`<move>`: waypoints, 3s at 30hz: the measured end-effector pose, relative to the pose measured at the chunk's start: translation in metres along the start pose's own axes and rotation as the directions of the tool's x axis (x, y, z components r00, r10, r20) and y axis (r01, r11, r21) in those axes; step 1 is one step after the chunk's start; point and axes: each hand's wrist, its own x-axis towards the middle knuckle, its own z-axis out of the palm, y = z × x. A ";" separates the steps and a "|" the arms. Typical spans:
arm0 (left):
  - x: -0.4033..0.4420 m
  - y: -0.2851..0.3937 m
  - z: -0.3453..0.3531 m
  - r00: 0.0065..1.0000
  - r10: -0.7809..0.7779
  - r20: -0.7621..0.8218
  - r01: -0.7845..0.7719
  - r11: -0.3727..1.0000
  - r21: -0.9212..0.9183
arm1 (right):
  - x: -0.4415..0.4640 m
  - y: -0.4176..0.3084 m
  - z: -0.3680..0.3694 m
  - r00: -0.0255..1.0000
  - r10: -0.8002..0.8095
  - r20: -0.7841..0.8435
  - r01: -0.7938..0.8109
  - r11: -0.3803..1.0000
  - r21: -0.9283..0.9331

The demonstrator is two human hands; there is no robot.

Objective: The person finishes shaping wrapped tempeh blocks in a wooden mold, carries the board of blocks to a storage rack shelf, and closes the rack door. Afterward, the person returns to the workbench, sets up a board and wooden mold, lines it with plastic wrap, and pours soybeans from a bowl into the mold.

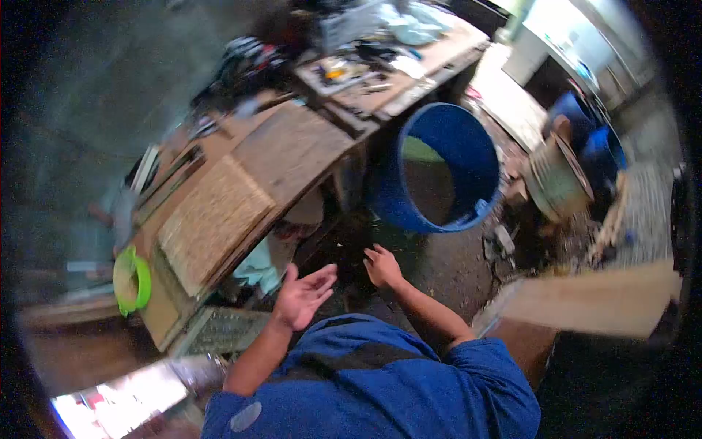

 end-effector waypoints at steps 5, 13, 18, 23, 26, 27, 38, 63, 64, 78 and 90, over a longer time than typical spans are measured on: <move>0.004 0.005 -0.022 0.947 0.014 -0.320 0.183 0.796 0.576 | -0.114 0.142 0.001 0.752 0.572 0.326 -0.624 0.778 0.074; 0.037 -0.023 -0.246 0.945 -0.242 -0.221 0.293 0.323 0.900 | -0.360 0.153 0.086 0.465 0.804 0.370 -0.885 0.406 0.229; 0.030 -0.042 -0.275 0.857 -0.499 -0.129 -0.011 -0.268 0.963 | -0.383 -0.033 0.091 0.228 0.767 0.600 -0.666 -0.327 0.670; 0.031 -0.073 -0.305 0.728 -0.665 -0.167 -0.098 -0.342 0.935 | -0.397 -0.123 0.116 0.298 0.426 0.854 -0.382 -0.767 0.516; 0.037 -0.082 -0.300 0.683 -0.708 -0.177 -0.144 -0.369 0.918 | -0.463 -0.103 0.182 0.237 0.585 0.775 -0.701 -0.449 0.554; 0.039 -0.085 -0.298 0.674 -0.717 -0.180 -0.157 -0.378 0.912 | -0.480 -0.107 0.193 0.226 0.634 0.740 -0.788 -0.327 0.521; 0.060 -0.106 -0.238 0.665 -0.720 -0.200 -0.258 -0.472 0.843 | -0.613 -0.067 0.196 -0.740 0.672 0.000 -0.004 -0.004 1.000; 0.107 -0.241 -0.109 0.624 -0.781 -0.021 -0.527 -0.440 0.727 | -0.828 -0.122 -0.026 -0.825 0.009 -0.565 -0.559 0.133 0.818; 0.123 -0.245 -0.105 0.555 -0.801 -0.224 -0.583 -0.567 0.582 | -0.825 -0.121 -0.024 -0.811 -0.026 -0.585 -0.581 0.159 0.799; 0.176 -0.225 -0.139 0.472 -0.864 -0.177 -0.502 -0.429 0.751 | -0.662 -0.241 0.028 -0.791 0.053 -0.610 -0.611 -0.006 0.791; 0.212 -0.222 -0.060 0.180 -0.975 0.129 -0.832 -0.081 0.549 | -0.500 -0.258 0.051 -0.502 0.576 -0.645 -0.865 -0.357 0.354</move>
